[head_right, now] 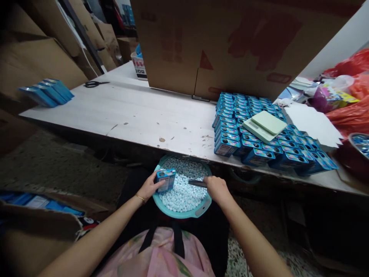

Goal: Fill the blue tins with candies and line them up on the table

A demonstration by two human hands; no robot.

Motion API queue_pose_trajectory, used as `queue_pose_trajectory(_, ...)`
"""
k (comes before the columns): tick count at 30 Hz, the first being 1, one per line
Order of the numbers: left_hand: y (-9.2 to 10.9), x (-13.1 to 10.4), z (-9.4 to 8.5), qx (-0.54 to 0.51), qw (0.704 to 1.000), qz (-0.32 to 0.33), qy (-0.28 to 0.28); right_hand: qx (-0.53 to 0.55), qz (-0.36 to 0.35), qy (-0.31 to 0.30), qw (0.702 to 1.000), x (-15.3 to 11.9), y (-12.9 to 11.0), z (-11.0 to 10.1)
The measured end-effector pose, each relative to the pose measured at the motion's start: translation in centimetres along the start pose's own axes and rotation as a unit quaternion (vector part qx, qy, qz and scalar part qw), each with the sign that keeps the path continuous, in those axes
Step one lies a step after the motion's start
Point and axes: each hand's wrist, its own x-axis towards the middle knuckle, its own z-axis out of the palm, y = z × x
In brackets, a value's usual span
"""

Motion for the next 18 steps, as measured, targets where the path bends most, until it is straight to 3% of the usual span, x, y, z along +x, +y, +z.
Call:
queue_pose_trajectory(4, -2.2, 0.3, 1.6, -0.21, 0.967, -0.146, 0.007, 0.058, 0.019, -0.02, 0.998, 2.4, -2.2, 6.5)
queue_pose_trajectory(8, -2.9, 0.5, 3.7, -0.286, 0.941, -0.183, 0.0, 0.092, 0.024, 0.004, 0.995, 4.8, -5.6, 9.8)
queue_pose_trajectory(12, -1.2, -0.2, 3.4, -0.269, 0.95, -0.157, -0.033, 0.216, 0.032, 0.047, 0.975, 5.9, -5.1, 11.3)
queue_pose_trajectory(15, 0.6, -1.1, 1.2, -0.212, 0.972, -0.098, -0.038, 0.303, 0.017, 0.066, 0.95, 6.0, -3.6, 11.7)
queue_pose_trajectory(18, 1.7, -1.8, -1.1, -0.084, 0.996, -0.014, -0.009, 0.328, -0.005, 0.072, 0.942, 5.4, -2.2, 10.6)
